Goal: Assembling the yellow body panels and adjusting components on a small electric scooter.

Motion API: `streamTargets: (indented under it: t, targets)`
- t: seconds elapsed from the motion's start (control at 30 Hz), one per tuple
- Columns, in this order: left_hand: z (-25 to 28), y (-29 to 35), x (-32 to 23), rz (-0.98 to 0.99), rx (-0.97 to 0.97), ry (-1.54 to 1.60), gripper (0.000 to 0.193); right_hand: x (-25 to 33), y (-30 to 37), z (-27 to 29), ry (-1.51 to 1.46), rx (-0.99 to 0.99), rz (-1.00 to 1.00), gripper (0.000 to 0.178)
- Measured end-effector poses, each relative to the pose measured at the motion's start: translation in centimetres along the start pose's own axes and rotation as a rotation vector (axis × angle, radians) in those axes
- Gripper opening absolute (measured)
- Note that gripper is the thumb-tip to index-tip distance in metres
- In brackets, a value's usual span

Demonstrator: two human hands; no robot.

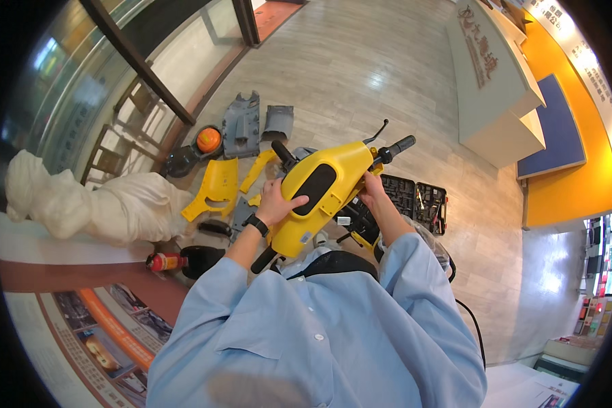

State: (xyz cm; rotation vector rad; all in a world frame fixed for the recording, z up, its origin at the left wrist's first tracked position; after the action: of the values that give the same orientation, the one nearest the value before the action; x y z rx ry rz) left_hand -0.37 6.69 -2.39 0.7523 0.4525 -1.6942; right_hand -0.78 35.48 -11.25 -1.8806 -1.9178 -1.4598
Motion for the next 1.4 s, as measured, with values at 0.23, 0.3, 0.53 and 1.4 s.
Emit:
streamTargets:
  t: [0.23,0.3,0.53,1.4]
  targets:
    - [-2.2,-1.8,0.5,0.134,0.237,0.702,0.067,-0.3,-0.2,0.4,0.001,0.013,0.027,0.030]
    - [-2.1,-2.6,-0.4,0.111,0.266,0.694,0.067,-0.2,-0.4,0.4,-0.086,0.077,0.007,0.034]
    - [-3.2,-3.5,0.6,0.102,0.291,0.603,0.080,0.4,2.8,-3.1,-0.434,0.435,-0.120,0.072]
    - [-4.2,-2.4,1.5,0.211,0.193,0.540,0.084,-0.8,1.0,-0.9,-0.199,0.098,-0.056,0.057]
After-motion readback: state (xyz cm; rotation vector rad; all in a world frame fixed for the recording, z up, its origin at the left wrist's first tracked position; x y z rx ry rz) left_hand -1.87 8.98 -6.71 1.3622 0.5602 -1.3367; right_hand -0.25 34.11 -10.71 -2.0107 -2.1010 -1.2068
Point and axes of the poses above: each hand's wrist, its own y-axis away from the middle knuckle, its own z-axis out of the back of the hand, x = y × z, the point moved 10 cm from there along -y, towards the middle knuckle, and after that the axes turned 2 degrees about -y, right-handed, at the moved point
